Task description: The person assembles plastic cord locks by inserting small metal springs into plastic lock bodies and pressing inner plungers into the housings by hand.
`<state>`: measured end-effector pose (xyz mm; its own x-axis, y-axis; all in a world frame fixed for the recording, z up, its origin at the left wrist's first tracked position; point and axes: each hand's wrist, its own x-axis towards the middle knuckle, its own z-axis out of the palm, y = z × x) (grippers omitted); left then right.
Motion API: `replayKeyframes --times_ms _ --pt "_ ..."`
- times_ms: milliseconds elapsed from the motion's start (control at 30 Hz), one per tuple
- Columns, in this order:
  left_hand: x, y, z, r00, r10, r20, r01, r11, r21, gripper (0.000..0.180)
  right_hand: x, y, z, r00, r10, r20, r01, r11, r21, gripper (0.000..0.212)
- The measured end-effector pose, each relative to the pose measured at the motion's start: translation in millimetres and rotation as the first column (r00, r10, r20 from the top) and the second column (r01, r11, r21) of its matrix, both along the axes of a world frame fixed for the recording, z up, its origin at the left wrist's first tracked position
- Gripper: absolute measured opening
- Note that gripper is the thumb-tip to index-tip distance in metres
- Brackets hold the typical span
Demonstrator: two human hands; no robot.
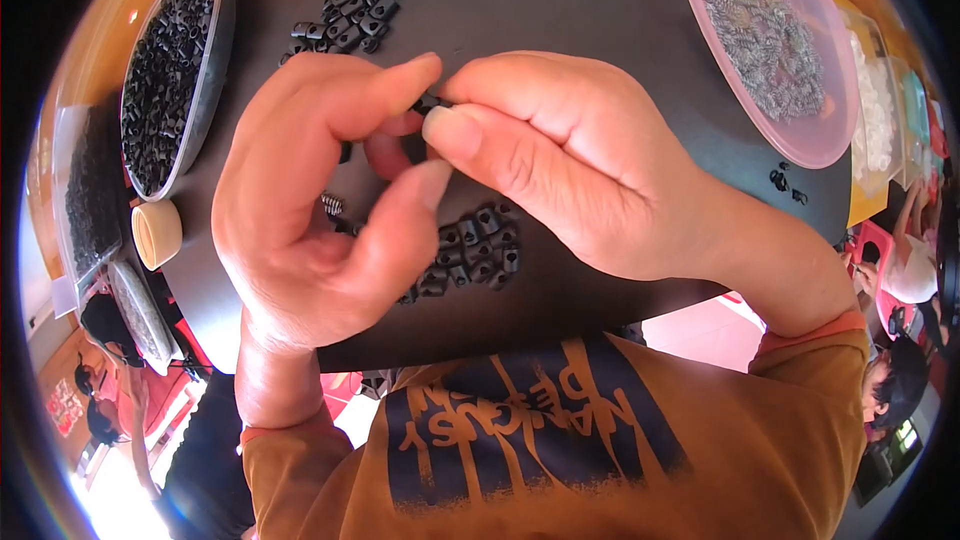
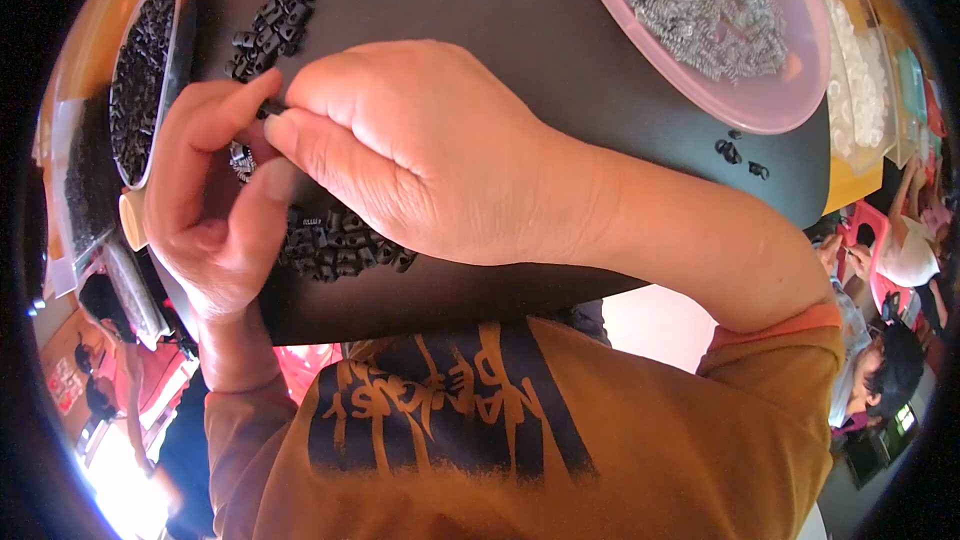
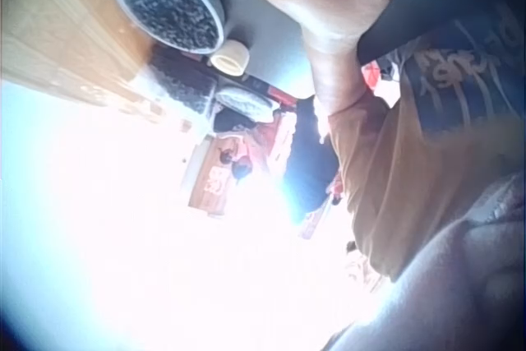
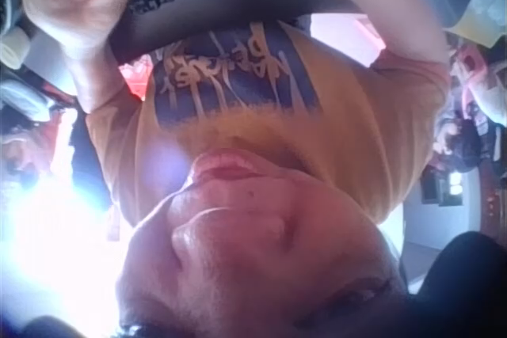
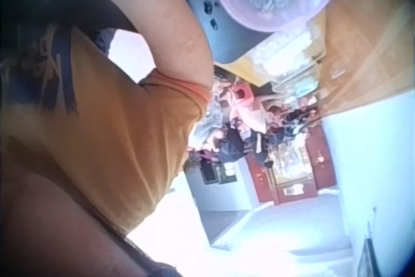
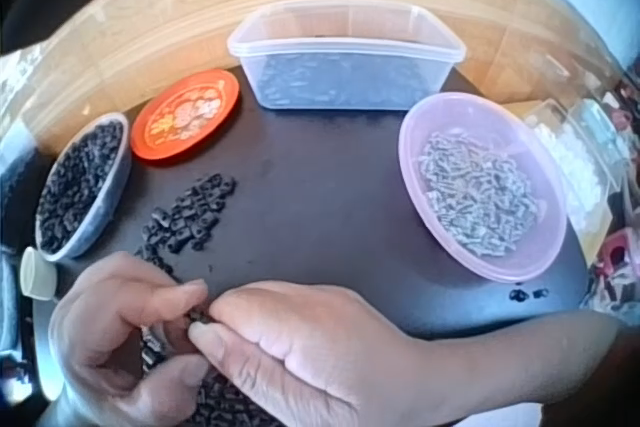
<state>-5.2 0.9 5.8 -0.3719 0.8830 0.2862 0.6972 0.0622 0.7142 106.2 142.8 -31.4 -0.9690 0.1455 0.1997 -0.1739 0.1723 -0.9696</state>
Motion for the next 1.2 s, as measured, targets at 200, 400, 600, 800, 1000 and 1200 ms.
replayKeyframes --times_ms 200,400,600,800,1000,1200 --pt "-1 3 -7 0.989 -0.018 -0.145 0.026 0.998 0.052 0.042 -1 -9 -5 0.995 0.056 0.085 -0.006 0.864 -0.503 0.027" --pt "0 2 -11 0.970 0.030 -0.240 -0.011 0.997 0.079 0.039 0 -1 -2 0.965 0.223 0.139 -0.093 0.784 -0.613 0.034" --pt "2 2 -12 0.943 0.078 -0.322 -0.039 0.991 0.128 0.038 3 -2 1 0.966 0.253 0.058 -0.140 0.698 -0.703 0.034" --pt "5 2 -9 0.916 0.097 -0.389 -0.047 0.989 0.138 0.036 1 -1 3 0.950 0.271 0.156 -0.082 0.697 -0.712 0.032" --pt "-7 12 -13 0.896 0.045 -0.443 0.055 0.976 0.212 0.031 -4 -2 -3 0.961 0.250 0.116 -0.089 0.680 -0.728 0.028" --pt "-8 11 -12 0.926 0.036 -0.376 0.051 0.975 0.218 0.032 -9 -10 -11 0.977 0.211 -0.033 -0.169 0.669 -0.724 0.030"
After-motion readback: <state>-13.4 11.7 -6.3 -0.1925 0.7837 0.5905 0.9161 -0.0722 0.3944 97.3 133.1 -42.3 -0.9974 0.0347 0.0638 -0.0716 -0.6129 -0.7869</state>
